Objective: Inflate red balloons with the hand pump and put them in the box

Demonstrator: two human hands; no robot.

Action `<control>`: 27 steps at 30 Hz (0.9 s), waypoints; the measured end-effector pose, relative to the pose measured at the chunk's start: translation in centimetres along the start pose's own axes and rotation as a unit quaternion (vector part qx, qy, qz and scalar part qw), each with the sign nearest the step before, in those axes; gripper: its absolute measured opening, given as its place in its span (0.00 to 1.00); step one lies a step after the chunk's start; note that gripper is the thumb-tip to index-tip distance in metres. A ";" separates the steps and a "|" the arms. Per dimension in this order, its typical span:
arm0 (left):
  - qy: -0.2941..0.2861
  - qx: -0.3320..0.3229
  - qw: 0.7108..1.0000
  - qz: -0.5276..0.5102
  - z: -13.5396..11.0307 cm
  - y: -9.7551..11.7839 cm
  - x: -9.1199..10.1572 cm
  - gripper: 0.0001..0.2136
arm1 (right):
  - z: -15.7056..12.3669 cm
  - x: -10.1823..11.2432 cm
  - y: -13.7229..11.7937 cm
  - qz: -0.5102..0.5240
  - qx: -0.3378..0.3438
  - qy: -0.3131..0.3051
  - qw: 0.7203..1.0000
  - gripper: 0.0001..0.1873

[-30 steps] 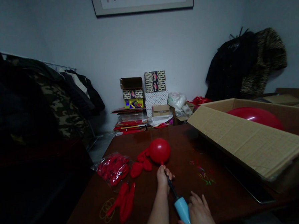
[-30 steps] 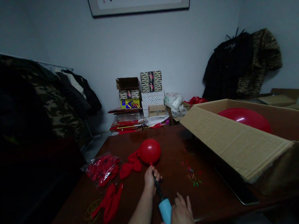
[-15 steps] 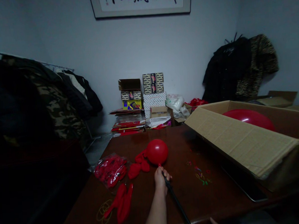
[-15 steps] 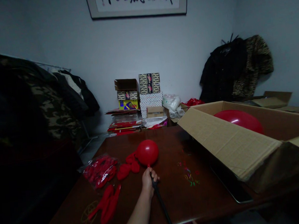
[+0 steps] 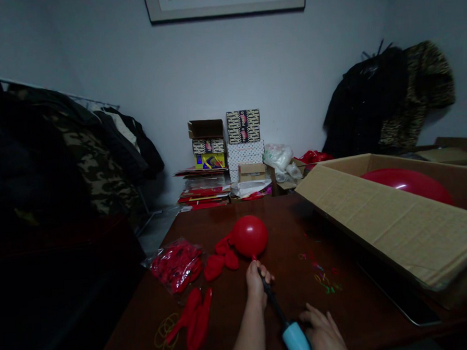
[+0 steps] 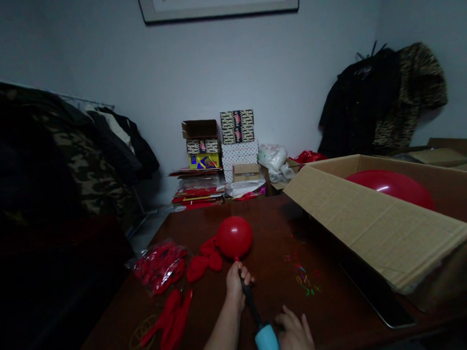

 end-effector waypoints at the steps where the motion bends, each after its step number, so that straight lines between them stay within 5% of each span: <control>1: -0.001 -0.002 1.000 -0.001 0.0 0.0 0.0 0.16 | 0.6 0.8 -0.6 0.010 0.002 0.002 1.000 0.20; 5: -0.014 -0.008 1.000 0.003 0.2 0.0 0.0 0.17 | 3.0 2.5 -2.4 0.043 -0.025 0.038 0.998 0.28; 9: -0.019 0.001 1.000 0.008 0.5 -0.1 0.1 0.18 | 4.1 2.0 -3.0 0.059 -0.042 0.045 0.996 0.29; 22: -0.028 -0.011 1.000 0.007 -0.1 -0.1 0.1 0.15 | 2.6 1.4 -3.3 -0.004 -0.049 0.031 0.998 0.30; 27: -0.021 -0.012 1.000 0.009 -0.2 0.1 0.0 0.16 | 0.3 -0.9 -1.8 -0.043 -0.030 0.039 0.998 0.26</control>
Point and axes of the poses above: each hand's wrist, its own z-axis towards the middle knuckle, its own x-axis out of the back of the hand, y = z × x, the point moved 3 cm from there along z, towards the middle knuckle, and after that the axes turned 11 degrees about -z, right-handed, at the moved point
